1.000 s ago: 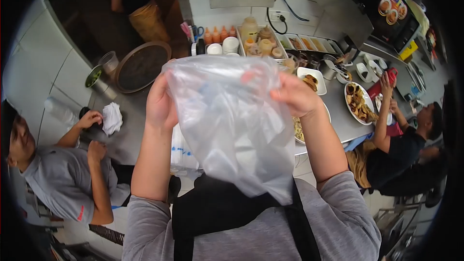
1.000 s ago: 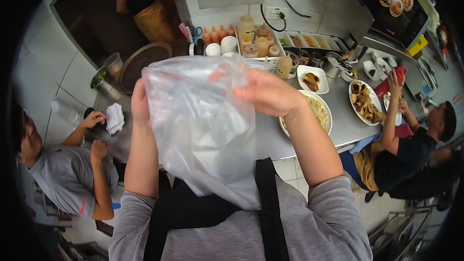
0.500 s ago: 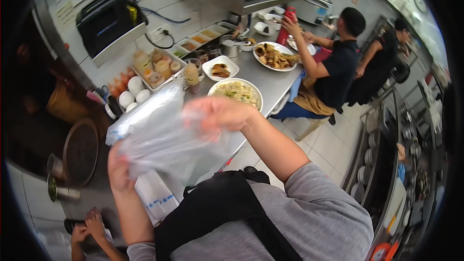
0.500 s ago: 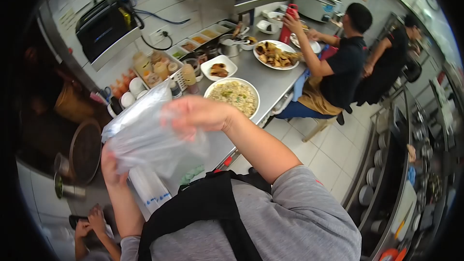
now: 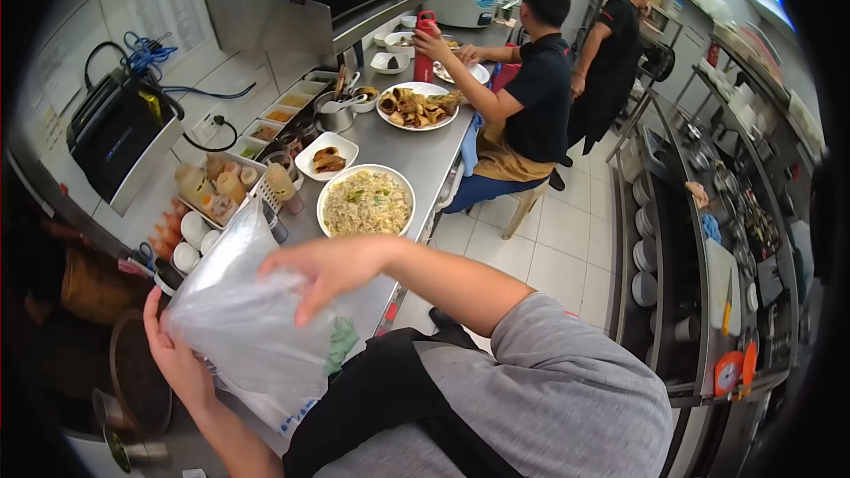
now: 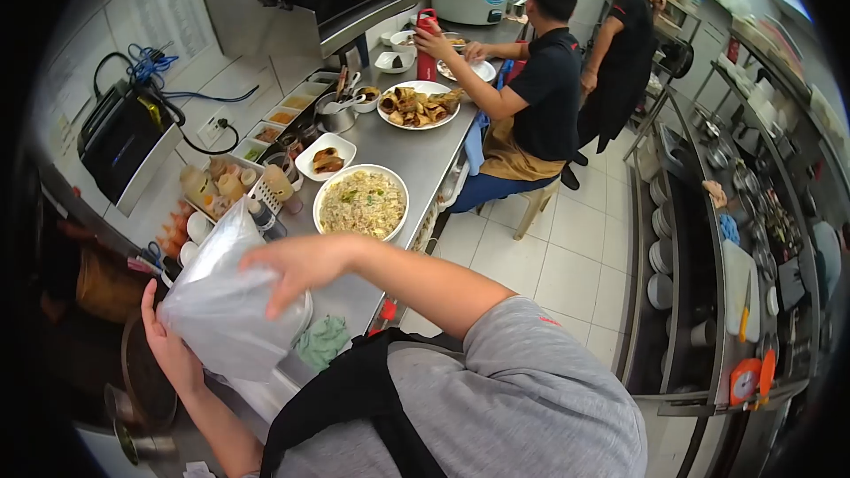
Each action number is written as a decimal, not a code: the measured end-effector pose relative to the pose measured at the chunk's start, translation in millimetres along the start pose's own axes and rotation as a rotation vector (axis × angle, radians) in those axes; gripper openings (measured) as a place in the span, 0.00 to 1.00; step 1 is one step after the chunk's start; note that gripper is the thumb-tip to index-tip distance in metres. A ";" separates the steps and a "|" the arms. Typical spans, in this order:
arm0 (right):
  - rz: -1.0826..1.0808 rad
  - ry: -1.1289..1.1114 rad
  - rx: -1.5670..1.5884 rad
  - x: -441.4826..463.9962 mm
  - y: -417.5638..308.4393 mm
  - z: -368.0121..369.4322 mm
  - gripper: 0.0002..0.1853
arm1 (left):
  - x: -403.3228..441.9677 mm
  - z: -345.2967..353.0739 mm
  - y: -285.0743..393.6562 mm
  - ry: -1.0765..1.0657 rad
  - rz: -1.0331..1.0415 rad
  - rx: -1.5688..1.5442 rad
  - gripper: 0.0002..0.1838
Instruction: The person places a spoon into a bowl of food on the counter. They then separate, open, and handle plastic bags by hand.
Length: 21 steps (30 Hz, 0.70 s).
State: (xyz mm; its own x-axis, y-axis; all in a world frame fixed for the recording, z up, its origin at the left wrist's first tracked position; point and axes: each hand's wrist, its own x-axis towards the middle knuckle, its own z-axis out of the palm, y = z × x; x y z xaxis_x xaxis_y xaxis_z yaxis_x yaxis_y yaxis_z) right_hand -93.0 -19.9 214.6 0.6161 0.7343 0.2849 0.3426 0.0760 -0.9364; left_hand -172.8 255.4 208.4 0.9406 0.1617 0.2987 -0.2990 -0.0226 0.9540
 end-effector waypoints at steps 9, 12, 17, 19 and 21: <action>0.054 0.345 0.652 45.6 29.5 3.3 0.10 | -24.2 -30.2 -5.8 -0.382 0.125 -0.663 0.34; 0.089 -0.170 0.990 39.2 7.1 -7.1 0.13 | -11.1 -49.1 -23.8 0.046 0.046 -0.691 0.26; 0.008 0.089 0.244 60.5 18.7 2.4 0.17 | 1.2 -48.3 -40.4 0.237 0.021 -0.317 0.21; -0.019 0.290 -0.142 71.1 25.6 7.0 0.16 | 3.7 -52.9 -46.1 0.215 0.064 -0.318 0.21; -0.150 0.453 -0.237 81.9 30.1 11.9 0.12 | 4.0 -53.6 -41.4 0.194 0.111 -0.316 0.21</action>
State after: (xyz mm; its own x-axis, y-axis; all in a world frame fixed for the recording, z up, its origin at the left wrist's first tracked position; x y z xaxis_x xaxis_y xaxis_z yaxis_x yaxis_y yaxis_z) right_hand -40.6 50.5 207.3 0.7749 0.3580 0.5209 0.5688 -0.0358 -0.8217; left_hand -165.3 309.9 168.7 0.8606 0.3600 0.3603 -0.4610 0.2500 0.8514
